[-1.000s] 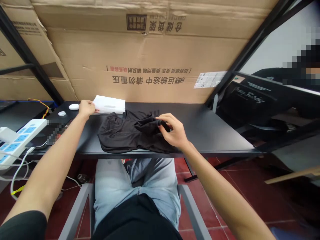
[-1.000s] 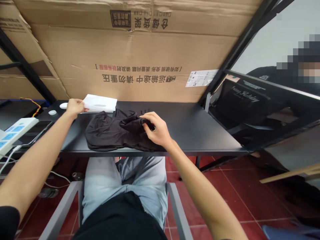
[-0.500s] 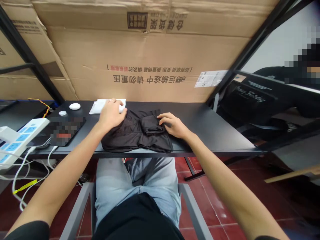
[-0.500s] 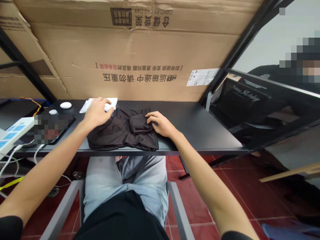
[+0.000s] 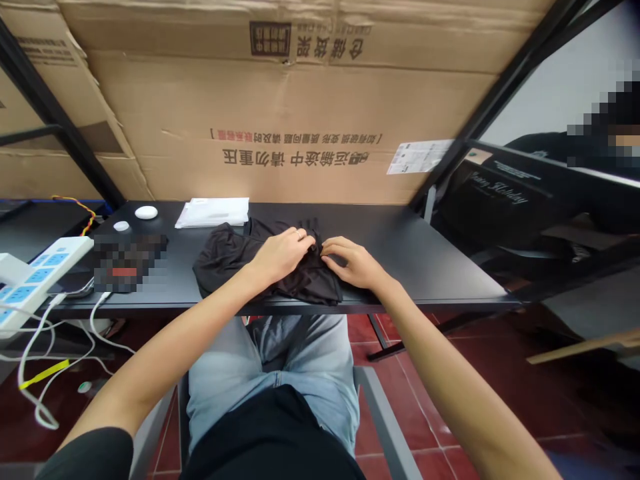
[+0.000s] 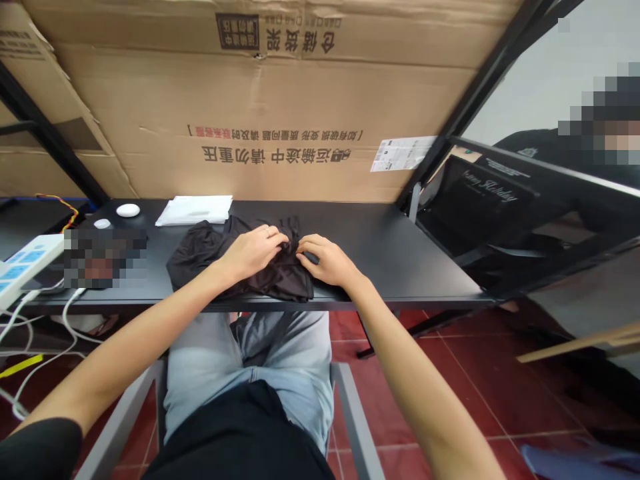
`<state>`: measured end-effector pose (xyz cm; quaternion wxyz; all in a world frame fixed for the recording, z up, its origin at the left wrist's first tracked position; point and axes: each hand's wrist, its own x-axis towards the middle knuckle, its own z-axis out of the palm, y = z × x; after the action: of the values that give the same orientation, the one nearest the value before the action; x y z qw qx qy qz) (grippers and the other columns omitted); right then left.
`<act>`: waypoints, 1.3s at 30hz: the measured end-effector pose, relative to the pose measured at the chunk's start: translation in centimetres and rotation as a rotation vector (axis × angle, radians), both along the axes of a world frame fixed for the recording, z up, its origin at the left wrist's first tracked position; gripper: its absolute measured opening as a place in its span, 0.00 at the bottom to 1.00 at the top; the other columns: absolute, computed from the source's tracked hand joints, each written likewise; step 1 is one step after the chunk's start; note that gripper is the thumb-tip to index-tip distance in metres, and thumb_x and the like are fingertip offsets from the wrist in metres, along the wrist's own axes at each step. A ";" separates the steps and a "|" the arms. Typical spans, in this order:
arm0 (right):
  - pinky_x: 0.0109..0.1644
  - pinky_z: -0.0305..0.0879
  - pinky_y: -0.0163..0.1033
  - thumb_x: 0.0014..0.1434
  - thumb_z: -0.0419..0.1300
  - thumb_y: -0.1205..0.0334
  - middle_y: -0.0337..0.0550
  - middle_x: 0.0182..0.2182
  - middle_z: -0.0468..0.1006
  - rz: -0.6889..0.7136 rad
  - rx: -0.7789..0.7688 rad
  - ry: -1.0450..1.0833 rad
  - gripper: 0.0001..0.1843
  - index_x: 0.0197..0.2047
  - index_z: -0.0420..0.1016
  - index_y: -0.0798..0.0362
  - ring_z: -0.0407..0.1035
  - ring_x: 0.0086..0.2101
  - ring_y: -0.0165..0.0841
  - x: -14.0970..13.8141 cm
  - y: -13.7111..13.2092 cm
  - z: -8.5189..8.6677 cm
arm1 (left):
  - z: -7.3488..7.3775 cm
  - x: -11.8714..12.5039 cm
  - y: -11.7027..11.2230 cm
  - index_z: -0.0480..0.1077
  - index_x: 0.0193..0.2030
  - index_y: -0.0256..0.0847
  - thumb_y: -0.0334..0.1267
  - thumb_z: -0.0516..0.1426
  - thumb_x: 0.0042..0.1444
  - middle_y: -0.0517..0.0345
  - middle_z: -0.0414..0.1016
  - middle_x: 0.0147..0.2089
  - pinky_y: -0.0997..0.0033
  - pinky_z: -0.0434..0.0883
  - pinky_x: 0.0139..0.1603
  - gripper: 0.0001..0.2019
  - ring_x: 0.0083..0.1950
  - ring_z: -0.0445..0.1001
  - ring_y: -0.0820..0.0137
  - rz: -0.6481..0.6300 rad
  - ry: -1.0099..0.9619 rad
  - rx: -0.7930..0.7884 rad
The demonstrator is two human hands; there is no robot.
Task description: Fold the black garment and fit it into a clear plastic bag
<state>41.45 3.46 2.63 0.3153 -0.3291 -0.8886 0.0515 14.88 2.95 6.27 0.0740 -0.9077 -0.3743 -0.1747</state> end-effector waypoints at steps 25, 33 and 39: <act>0.65 0.79 0.62 0.71 0.69 0.49 0.51 0.59 0.82 -0.115 0.012 -0.110 0.08 0.45 0.81 0.44 0.78 0.59 0.52 -1.3 -0.1 0.2 | -1.2 -6.0 -2.3 0.81 0.53 0.43 0.39 0.61 0.72 0.42 0.81 0.60 0.48 0.76 0.60 0.09 0.63 0.77 0.47 0.249 -0.080 0.053; 0.58 0.82 0.56 0.70 0.69 0.49 0.50 0.53 0.80 -0.247 -0.018 -0.085 0.11 0.40 0.77 0.45 0.79 0.52 0.49 -2.1 -0.1 -0.3 | -0.1 -12.7 0.5 0.72 0.64 0.41 0.40 0.54 0.74 0.42 0.83 0.57 0.52 0.76 0.63 0.16 0.60 0.82 0.49 0.572 -0.445 0.091; 0.66 0.78 0.60 0.74 0.65 0.48 0.51 0.57 0.81 -0.253 -0.016 -0.038 0.14 0.38 0.77 0.46 0.78 0.57 0.51 -2.0 0.7 0.3 | -1.4 -20.4 -1.9 0.72 0.70 0.45 0.47 0.64 0.63 0.47 0.86 0.52 0.49 0.79 0.60 0.29 0.53 0.85 0.47 0.766 -0.382 -0.124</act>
<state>39.44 4.19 2.89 0.2998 -0.4421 -0.8453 0.0120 -5.50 1.06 4.83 0.0083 -0.6572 -0.7010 -0.2769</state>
